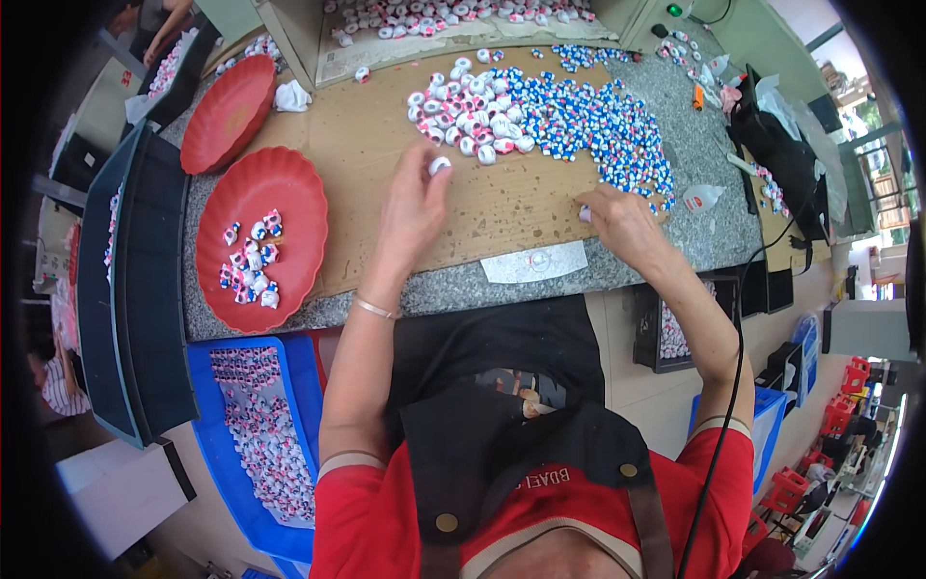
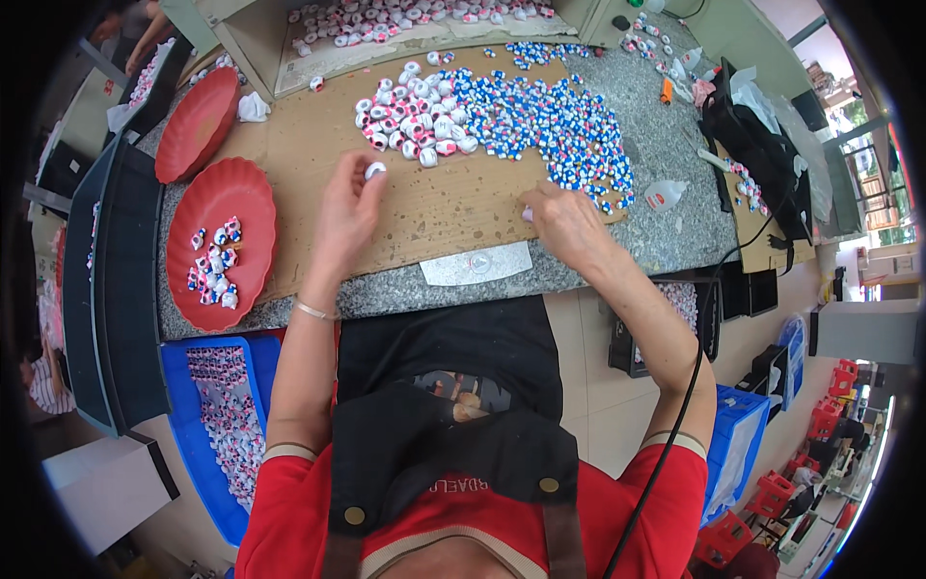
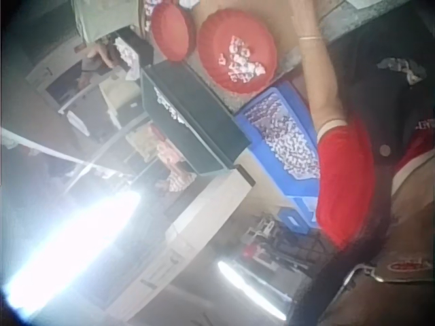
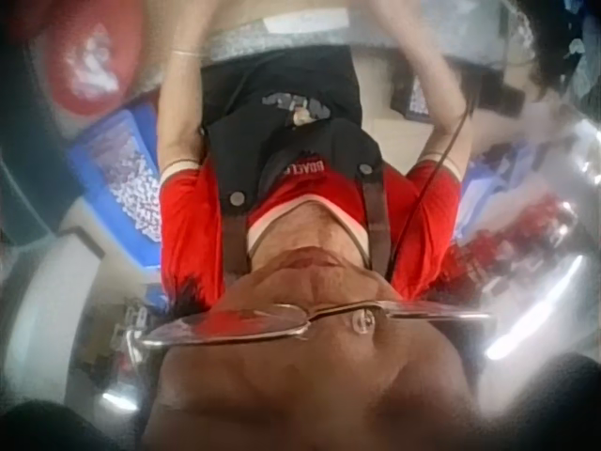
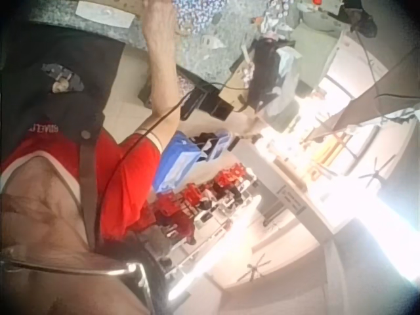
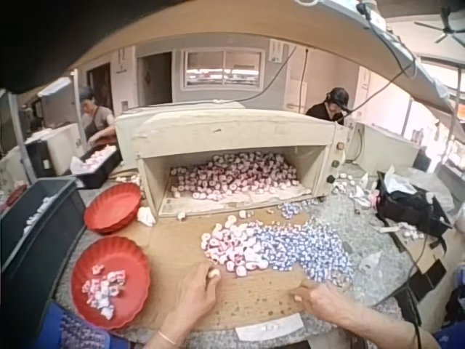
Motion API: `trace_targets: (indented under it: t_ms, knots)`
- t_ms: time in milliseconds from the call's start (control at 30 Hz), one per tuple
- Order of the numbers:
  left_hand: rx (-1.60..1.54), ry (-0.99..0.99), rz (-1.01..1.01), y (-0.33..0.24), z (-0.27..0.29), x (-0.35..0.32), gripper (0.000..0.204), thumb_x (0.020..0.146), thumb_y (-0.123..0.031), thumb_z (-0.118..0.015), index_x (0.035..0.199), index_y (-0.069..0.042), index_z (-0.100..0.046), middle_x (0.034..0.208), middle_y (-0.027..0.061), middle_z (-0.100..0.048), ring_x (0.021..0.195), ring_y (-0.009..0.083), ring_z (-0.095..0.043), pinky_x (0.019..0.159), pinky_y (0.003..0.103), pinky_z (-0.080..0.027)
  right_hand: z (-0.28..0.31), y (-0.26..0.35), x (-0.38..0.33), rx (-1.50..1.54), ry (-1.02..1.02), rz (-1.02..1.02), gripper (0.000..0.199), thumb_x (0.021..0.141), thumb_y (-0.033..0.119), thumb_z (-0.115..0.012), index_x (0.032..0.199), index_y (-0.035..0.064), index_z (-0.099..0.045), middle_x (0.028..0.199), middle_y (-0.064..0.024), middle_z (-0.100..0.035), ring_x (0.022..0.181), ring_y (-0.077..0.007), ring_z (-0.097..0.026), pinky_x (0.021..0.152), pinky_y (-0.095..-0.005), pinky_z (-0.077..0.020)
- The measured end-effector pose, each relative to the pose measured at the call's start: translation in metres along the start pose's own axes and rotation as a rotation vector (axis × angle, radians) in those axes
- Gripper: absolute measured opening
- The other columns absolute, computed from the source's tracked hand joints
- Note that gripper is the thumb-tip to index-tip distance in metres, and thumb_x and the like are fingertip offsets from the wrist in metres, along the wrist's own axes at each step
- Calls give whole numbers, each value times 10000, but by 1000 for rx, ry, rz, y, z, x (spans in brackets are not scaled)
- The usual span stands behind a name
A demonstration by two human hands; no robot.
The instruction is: Manually assemble small decorative components by joining colored pieces together at a workbench.
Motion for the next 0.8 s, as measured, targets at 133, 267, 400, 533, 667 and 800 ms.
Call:
trace_targets:
  t_ms: [133,267,400,533,667,800]
  knots:
    - [-1226,256,661,12,-29,-61,365,887,-24,-646,1244,3,-573,990,13,-602,816,65,-576,715,215,-489,3,-17,-2,110,-55,-46,112,785,95,-698,853,7,-685,808,-155,-655,743,-329,-644,656,-397,-497]
    - [-1401,248,729,-4,-24,-100,391,855,59,-644,1239,14,-583,1039,36,-613,857,106,-627,802,234,-517,4,-9,-3,66,-31,-64,109,785,59,-688,881,6,-688,833,-148,-659,765,-324,-645,679,-388,-500]
    - [-1209,291,723,-2,-19,-124,409,869,66,-634,1266,21,-546,1045,42,-633,900,96,-627,814,223,-520,10,50,-18,234,10,138,152,775,-12,-646,926,-4,-666,883,-153,-659,792,-340,-645,689,-394,-517]
    - [-1293,285,697,-13,-19,-115,352,867,76,-634,1208,31,-559,999,42,-655,939,91,-633,829,219,-518,-5,79,-25,150,84,210,257,724,-62,-607,974,-10,-638,914,-151,-628,821,-345,-629,703,-407,-515]
    - [-1271,267,670,-20,-20,-105,343,850,80,-649,1180,33,-570,1003,53,-660,934,98,-645,828,230,-527,-18,81,-24,53,140,266,313,685,-70,-593,992,-16,-623,915,-146,-604,830,-342,-620,683,-415,-510]
    - [-1005,288,575,-23,-27,-105,335,833,107,-651,1153,40,-577,1043,78,-658,945,129,-649,847,239,-533,-9,81,-27,107,78,245,251,728,-67,-597,971,-14,-632,909,-164,-616,822,-360,-618,691,-395,-514]
Point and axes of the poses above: each hand's wrist, its own x-axis towards the middle knuckle, its own z-axis out of the back of the hand, y = z × x, the point moved 9 cm from there along x, towards the middle knuckle
